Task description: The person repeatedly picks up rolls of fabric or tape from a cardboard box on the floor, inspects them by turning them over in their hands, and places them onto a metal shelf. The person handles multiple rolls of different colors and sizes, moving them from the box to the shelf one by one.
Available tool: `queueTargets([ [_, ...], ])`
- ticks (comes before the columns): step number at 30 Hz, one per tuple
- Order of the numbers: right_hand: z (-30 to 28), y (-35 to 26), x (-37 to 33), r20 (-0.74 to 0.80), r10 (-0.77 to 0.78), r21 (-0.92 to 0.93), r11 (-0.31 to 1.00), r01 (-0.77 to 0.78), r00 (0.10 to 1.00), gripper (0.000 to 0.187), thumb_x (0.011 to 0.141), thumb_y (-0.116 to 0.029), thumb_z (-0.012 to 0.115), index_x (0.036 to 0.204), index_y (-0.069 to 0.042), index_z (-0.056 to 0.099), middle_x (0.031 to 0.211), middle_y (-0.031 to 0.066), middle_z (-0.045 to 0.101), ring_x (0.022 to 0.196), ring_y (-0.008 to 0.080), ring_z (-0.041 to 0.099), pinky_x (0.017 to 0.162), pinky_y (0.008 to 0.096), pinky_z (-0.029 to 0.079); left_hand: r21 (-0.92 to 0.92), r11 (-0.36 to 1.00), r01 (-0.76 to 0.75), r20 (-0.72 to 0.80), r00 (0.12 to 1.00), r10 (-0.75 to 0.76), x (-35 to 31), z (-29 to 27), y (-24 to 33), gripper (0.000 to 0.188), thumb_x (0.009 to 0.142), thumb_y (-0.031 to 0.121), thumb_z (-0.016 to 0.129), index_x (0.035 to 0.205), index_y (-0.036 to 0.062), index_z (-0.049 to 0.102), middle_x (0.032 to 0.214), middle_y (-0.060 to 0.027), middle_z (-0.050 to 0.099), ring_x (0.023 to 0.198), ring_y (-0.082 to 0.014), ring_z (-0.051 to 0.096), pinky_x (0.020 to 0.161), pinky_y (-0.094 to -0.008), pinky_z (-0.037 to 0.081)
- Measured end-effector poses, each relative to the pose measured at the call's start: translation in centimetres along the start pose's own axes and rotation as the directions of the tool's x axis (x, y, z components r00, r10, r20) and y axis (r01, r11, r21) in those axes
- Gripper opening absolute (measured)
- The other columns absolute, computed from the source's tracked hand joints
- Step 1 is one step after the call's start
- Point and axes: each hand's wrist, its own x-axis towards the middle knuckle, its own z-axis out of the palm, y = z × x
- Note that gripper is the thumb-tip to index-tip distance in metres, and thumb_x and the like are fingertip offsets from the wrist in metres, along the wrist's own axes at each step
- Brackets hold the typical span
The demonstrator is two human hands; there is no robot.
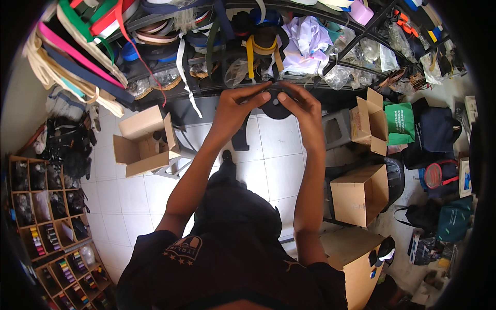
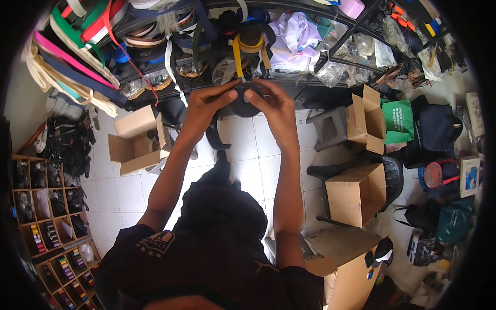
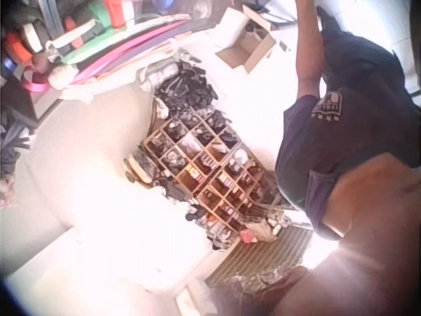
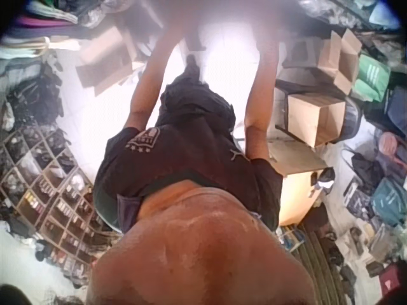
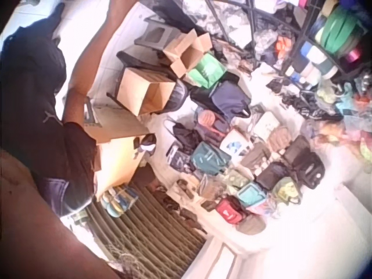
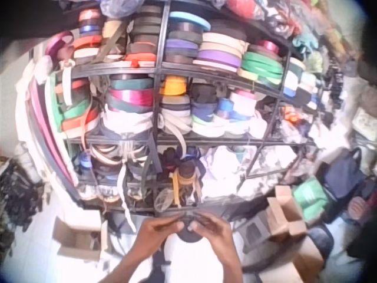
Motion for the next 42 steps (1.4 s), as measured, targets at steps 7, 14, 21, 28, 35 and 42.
queueTargets([
  [7,0.2,0.4,6.1,-0.155,-0.027,0.017,0.999,0.03,0.988,0.046,0.084,-0.019,0.081,0.118,0.007,0.065,0.098,0.0119,0.07,0.085,0.0143,0.068,0.075,0.0255,0.055,-0.146,0.985,-0.09,-0.05,0.995,0.084,6.7,0.1,-0.9,0.04,0.089,0.02,0.076,0.124,0.002,0.068,0.099,-0.0081,0.073,0.082,-0.0079,0.063,0.077,-0.0229,0.049],
  [14,2.4,2.4,12.1,-0.309,0.039,0.225,0.974,0.033,0.95,0.054,0.085,-0.021,0.079,0.128,0.0,0.056,0.11,0.011,0.058,0.099,0.0181,0.065,0.075,0.0304,0.057,-0.165,0.984,-0.068,-0.002,0.998,0.069,13.8,0.6,-1.1,0.043,0.093,0.018,0.068,0.134,0.0058,0.061,0.111,-0.0064,0.07,0.093,-0.009,0.062,0.083,-0.0249,0.049],
  [21,-1.3,0.7,16.8,-0.041,-0.136,-0.148,0.981,0.129,0.99,0.04,0.086,-0.015,0.076,0.121,0.0,0.065,0.089,0.0052,0.069,0.084,0.0115,0.066,0.072,0.0248,0.053,-0.122,0.98,-0.156,0.214,0.96,0.179,19.0,-0.7,-1.7,0.04,0.095,0.022,0.067,0.131,0.004,0.063,0.118,-0.0089,0.07,0.105,-0.0109,0.061,0.095,-0.0276,0.046],
  [28,-1.6,-0.3,19.8,-0.172,0.016,0.12,0.993,0.005,0.985,0.044,0.087,-0.018,0.075,0.121,0.006,0.063,0.099,0.0115,0.067,0.084,0.0187,0.069,0.067,0.03,0.06,-0.121,0.988,-0.092,0.142,0.984,0.109,22.2,0.1,-0.5,0.04,0.1,0.027,0.06,0.134,0.0056,0.061,0.12,-0.0097,0.067,0.107,-0.0139,0.06,0.094,-0.0285,0.047],
  [35,-2.2,0.8,22.1,-0.109,-0.008,0.241,0.97,0.035,0.994,0.049,0.09,-0.021,0.072,0.127,0.006,0.054,0.106,0.0143,0.064,0.085,0.0205,0.07,0.068,0.0319,0.063,-0.046,0.982,-0.185,-0.038,0.982,0.183,23.6,3.8,0.3,0.042,0.105,0.031,0.048,0.135,0.0038,0.058,0.118,-0.0111,0.065,0.106,-0.0144,0.06,0.094,-0.0282,0.045],
  [42,-9.5,-3.4,25.9,0.227,0.026,-0.099,0.995,-0.004,0.974,0.042,0.084,-0.022,0.08,0.114,0.004,0.066,0.082,0.0092,0.071,0.075,0.0135,0.07,0.059,0.0246,0.056,0.051,0.985,-0.165,0.063,0.985,0.162,25.1,6.8,1.3,0.043,0.107,0.031,0.044,0.135,0.0007,0.055,0.119,-0.0194,0.065,0.109,-0.0206,0.061,0.097,-0.0311,0.044],
])
